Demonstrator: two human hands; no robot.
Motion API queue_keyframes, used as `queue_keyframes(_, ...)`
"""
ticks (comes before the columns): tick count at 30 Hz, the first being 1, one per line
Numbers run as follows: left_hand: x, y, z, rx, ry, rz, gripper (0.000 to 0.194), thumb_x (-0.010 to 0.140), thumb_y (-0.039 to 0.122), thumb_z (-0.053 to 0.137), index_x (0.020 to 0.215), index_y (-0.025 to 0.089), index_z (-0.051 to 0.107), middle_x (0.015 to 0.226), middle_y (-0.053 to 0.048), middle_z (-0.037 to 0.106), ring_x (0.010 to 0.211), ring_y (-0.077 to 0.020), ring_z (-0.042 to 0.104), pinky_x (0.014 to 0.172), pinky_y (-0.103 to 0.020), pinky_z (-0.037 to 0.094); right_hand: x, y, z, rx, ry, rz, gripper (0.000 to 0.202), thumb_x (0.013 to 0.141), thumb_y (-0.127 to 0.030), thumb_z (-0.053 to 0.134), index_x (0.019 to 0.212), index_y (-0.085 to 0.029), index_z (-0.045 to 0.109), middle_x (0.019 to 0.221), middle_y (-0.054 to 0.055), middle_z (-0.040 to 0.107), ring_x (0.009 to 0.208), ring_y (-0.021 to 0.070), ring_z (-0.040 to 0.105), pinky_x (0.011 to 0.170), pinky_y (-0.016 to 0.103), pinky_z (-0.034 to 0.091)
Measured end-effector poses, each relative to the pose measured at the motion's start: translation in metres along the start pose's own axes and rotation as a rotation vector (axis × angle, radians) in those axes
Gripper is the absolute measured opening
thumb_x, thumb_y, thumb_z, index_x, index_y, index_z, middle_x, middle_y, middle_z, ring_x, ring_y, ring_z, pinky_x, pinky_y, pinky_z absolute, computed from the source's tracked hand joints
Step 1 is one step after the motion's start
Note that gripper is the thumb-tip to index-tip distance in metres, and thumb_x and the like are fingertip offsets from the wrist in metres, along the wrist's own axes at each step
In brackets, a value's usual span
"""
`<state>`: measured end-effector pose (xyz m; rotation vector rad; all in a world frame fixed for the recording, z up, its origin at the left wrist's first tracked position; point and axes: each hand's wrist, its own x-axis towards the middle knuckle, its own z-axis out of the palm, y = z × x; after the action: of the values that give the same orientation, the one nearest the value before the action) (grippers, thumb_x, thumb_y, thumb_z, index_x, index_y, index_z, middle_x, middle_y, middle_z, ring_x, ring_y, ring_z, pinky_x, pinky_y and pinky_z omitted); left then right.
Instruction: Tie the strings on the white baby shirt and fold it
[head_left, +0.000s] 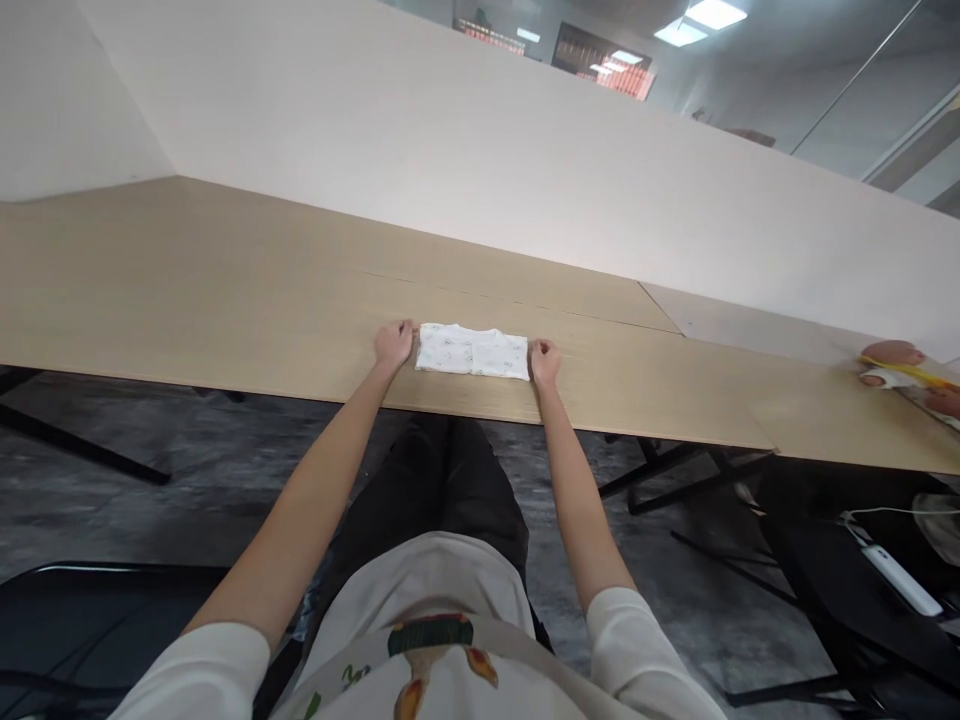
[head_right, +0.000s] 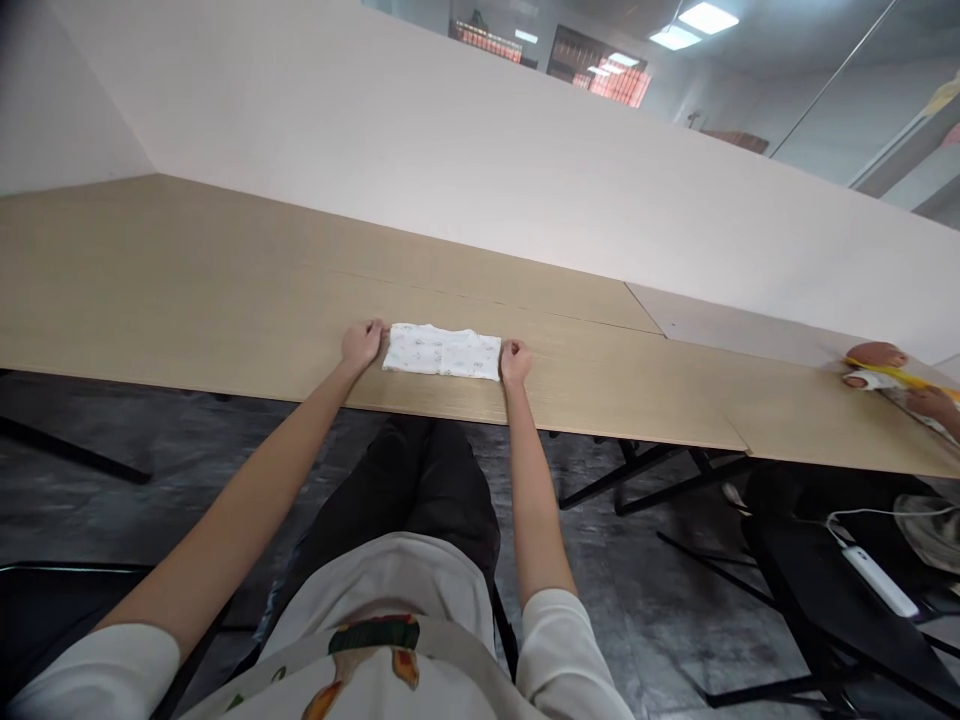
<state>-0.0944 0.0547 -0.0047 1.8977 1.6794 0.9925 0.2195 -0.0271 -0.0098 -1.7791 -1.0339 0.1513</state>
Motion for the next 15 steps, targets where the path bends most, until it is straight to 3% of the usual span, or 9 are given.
queue_keyframes(4,-0.005,0.002,-0.001,-0.006,0.137,-0.134,0.053,0.097,0.043,0.031,0.079,0.016,0.073,0.082,-0.015,0.073,0.086,-0.0276,0.067,0.079,-0.037,0.046,-0.004,-0.006,-0.004,-0.028,-0.030,0.014,0.032,0.086,-0.029,0.046,0.094,-0.012,0.072,0.104,0.018,0.074,0.096,0.0259,0.068,0.091,0.036,0.050)
queue_keyframes(10,-0.008,0.001,-0.002,-0.128,0.237,-0.141,0.058,0.099,0.047,0.028,0.062,0.018,0.063,0.067,-0.010,0.067,0.077,-0.0235,0.065,0.077,-0.034,0.047,-0.002,-0.005,-0.005,-0.020,-0.078,0.022,0.032,0.085,-0.030,0.046,0.093,-0.011,0.071,0.104,0.018,0.074,0.095,0.0272,0.067,0.092,0.039,0.049)
queue_keyframes(15,-0.007,-0.001,-0.002,-0.189,0.287,-0.148,0.058,0.098,0.046,0.026,0.061,0.019,0.060,0.061,-0.007,0.062,0.072,-0.0217,0.063,0.075,-0.033,0.047,0.003,0.003,-0.001,0.011,0.009,0.031,0.035,0.088,-0.030,0.040,0.097,-0.011,0.069,0.106,0.019,0.072,0.100,0.0269,0.067,0.093,0.039,0.050)
